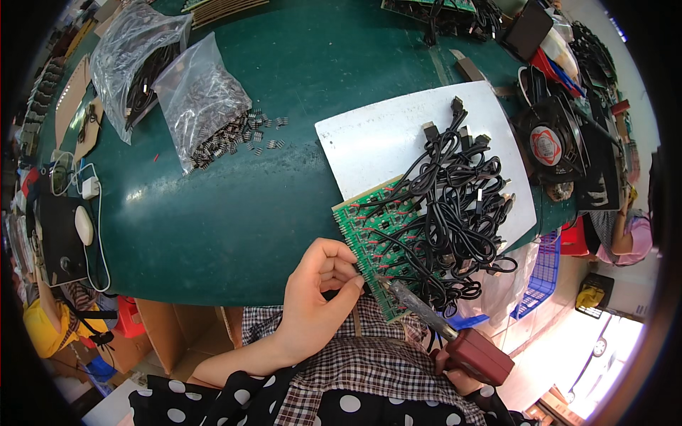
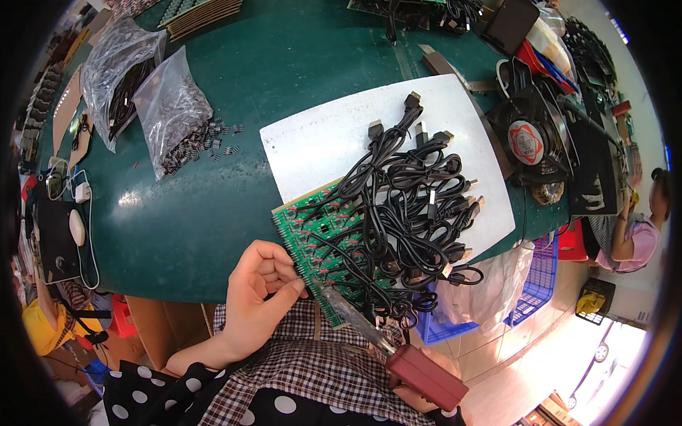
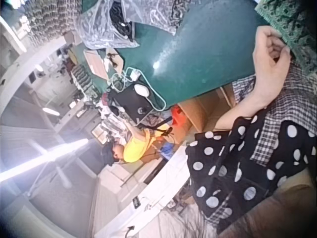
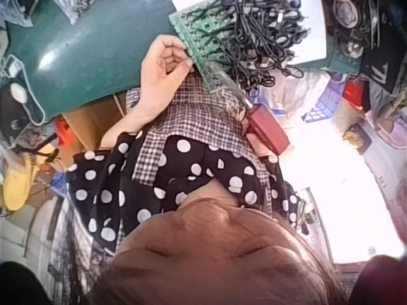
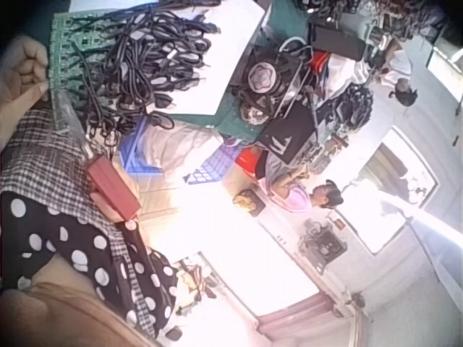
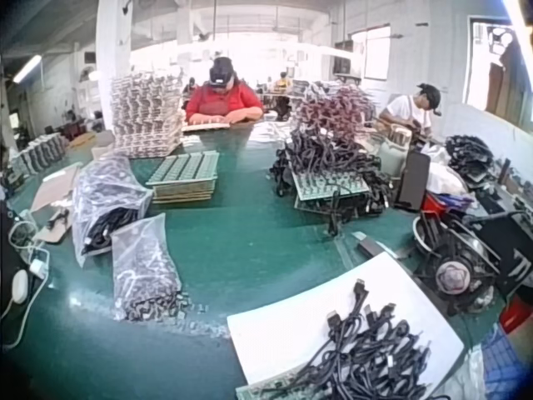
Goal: The person solders electronic components onto a circuit board using a soldering iron, replaces the board with another one, and solders more components onto it.
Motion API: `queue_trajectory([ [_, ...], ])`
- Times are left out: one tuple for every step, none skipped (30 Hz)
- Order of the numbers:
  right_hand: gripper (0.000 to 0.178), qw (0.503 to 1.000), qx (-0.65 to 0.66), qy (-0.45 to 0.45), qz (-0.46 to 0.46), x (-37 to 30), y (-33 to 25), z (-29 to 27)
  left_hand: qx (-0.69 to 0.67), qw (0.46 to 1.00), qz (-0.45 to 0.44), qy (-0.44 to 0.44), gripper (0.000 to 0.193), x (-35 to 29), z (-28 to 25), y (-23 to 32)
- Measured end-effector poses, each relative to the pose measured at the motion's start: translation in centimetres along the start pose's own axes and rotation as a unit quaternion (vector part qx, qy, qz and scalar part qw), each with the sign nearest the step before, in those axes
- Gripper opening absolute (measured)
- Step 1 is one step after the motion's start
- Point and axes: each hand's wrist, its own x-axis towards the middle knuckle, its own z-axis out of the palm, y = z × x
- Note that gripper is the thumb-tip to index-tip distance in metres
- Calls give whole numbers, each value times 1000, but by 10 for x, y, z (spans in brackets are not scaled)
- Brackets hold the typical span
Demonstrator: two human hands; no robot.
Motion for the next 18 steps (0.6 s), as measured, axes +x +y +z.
queue_trajectory([
  [68, 999, 14, 29, -16, -2, 5, 1, 3, 1000, -3, 0, 23, 0, 0, 0],
  [68, 999, 15, 28, -17, 0, 4, -1, 4, 1000, -3, 1, 23, 0, 1, 1],
  [71, 999, -27, 13, -20, 4, 1, -4, 1, 1000, -4, 1, 23, 0, -1, 1],
  [75, 997, -69, -3, -23, 6, -2, -5, -2, 1000, -6, 1, 23, 1, -2, 1],
  [75, 997, -71, -3, -22, 8, -4, -4, -5, 1000, -7, 1, 23, 2, -4, 1],
  [76, 999, -51, 1, -19, 9, -5, -2, 0, 1000, -6, 1, 23, 1, -4, 1],
  [78, 999, -32, 6, -15, 9, -6, -1, 4, 1000, -5, 0, 23, 1, -4, 1],
  [78, 999, -33, 6, -15, 9, -4, -1, 3, 1000, -5, 0, 23, 2, -4, 2],
  [77, 999, -40, 2, -25, 8, -1, -2, 8, 1000, -12, -6, 24, 2, -4, 3],
  [76, 998, -47, -3, -35, 8, 1, -2, 12, 1000, -19, -13, 26, 2, -4, 4],
  [76, 998, -46, -3, -36, 7, 1, -2, 12, 1000, -19, -12, 26, 2, -4, 4],
  [70, 999, -26, 22, -26, 6, -1, -1, 12, 1000, -20, -12, 26, 2, -4, 4],
  [65, 999, -6, 46, -18, 7, -4, 0, 12, 1000, -21, -11, 25, 2, -4, 5],
  [65, 999, -5, 42, -20, 10, -8, -1, 12, 1000, -20, -7, 25, 0, -4, 5],
  [60, 996, 88, -2, 10, 16, -14, -3, 24, 1000, -15, -4, 25, -1, -4, 6],
  [55, 982, 182, -46, 36, 22, -17, -3, 39, 999, -8, -3, 24, -1, -4, 9],
  [55, 981, 186, -51, 30, 25, -19, -3, 45, 999, -4, 3, 24, -2, -5, 13],
  [55, 980, 191, -52, 25, 34, -19, 0, 71, 997, -18, -14, 24, 1, -10, 17],
])
